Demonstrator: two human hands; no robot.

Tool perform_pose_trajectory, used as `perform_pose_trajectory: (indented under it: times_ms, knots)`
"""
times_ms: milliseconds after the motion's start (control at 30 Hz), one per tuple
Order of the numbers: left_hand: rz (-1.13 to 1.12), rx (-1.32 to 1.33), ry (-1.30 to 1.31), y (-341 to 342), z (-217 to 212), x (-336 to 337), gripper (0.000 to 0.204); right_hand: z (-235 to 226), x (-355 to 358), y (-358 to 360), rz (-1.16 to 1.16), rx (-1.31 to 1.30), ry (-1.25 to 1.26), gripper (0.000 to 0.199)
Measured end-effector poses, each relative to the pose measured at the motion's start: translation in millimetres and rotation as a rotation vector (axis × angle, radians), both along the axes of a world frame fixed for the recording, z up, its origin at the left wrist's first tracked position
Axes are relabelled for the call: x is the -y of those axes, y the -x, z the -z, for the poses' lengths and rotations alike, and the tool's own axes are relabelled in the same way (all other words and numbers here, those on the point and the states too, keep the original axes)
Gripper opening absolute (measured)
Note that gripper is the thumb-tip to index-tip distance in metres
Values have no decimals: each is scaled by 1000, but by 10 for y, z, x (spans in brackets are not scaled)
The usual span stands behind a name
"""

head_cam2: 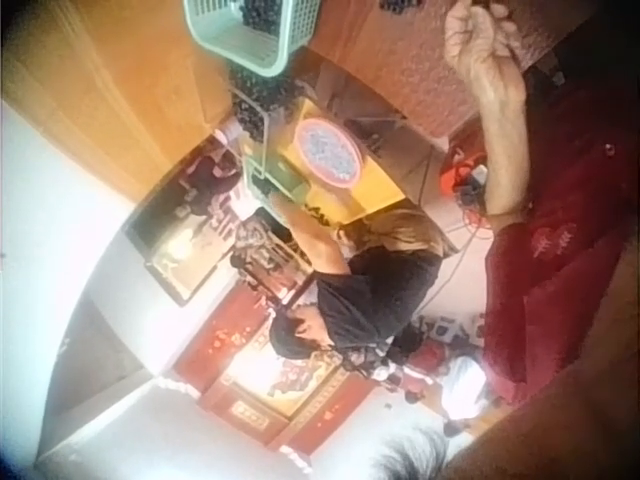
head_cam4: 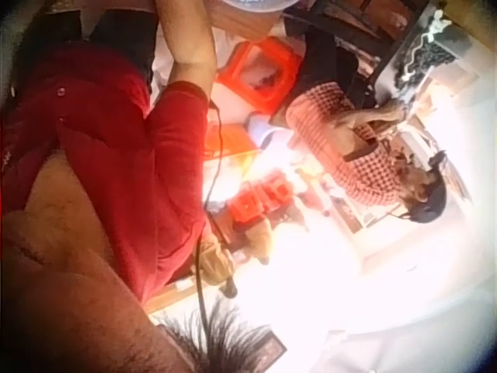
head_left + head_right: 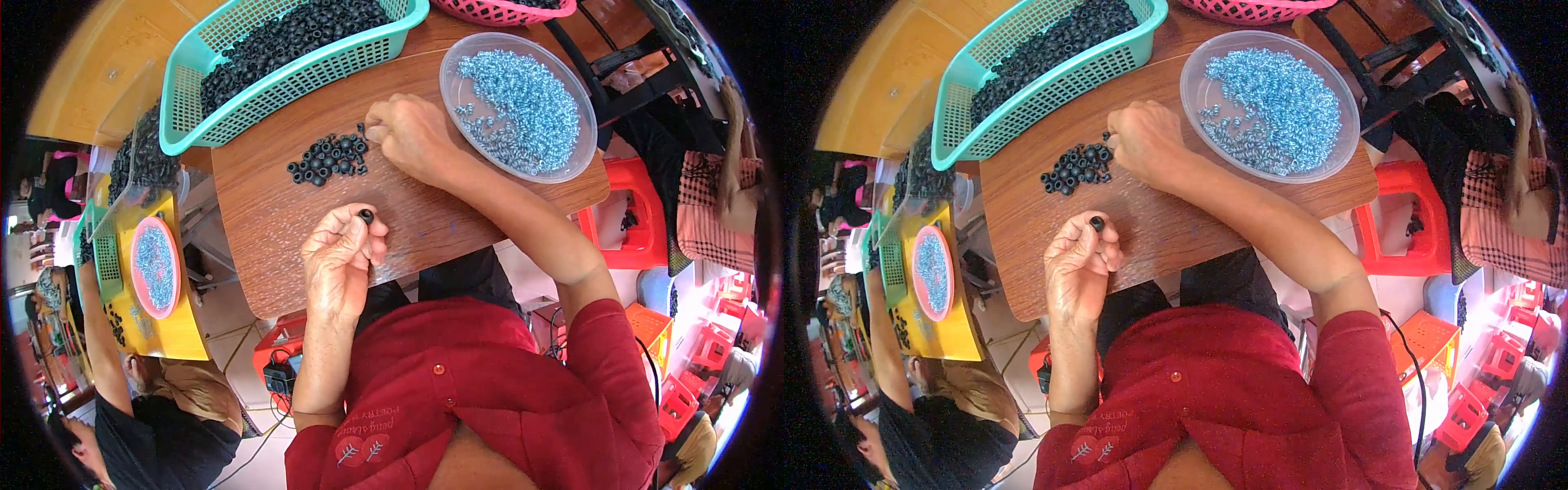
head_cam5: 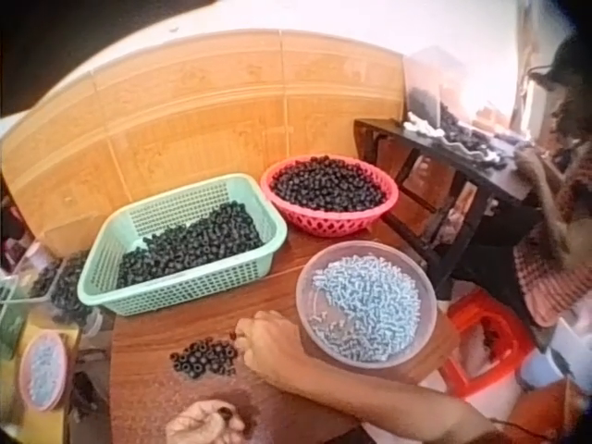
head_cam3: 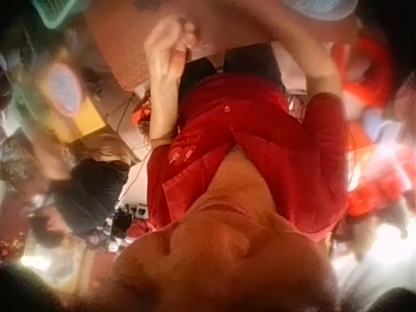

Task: The person assembles components by picking small pieces from a dish and pressing them into black plastic caps by hand.

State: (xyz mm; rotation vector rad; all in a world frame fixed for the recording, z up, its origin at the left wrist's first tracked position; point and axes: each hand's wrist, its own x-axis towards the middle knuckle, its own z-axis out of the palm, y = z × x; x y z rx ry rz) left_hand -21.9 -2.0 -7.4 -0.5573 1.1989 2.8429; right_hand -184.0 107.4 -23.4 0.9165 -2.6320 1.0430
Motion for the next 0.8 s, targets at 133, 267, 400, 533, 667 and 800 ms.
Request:
perform_pose_trajectory:
  times_ms: [133,267,400,533,667,800]
  knots:
    - [-47,3,24,-3,-16,10,16,-47,-19,-100,37,-61,-60,7]
    - [-34,-16,43,3,15,-22,16,-119,-367,-211,-32,-139,53,7]
    - [2,-25,66,25,48,-57,16,-369,-896,-20,70,-135,52,13]
    - [5,-9,79,38,44,-123,16,-435,-1212,267,59,-221,-90,16]
    - [-18,-17,77,38,70,-109,16,-383,-1279,482,22,-277,-280,17]
    - [-26,-39,79,41,95,-97,17,-366,-1273,616,-7,-356,-354,20]
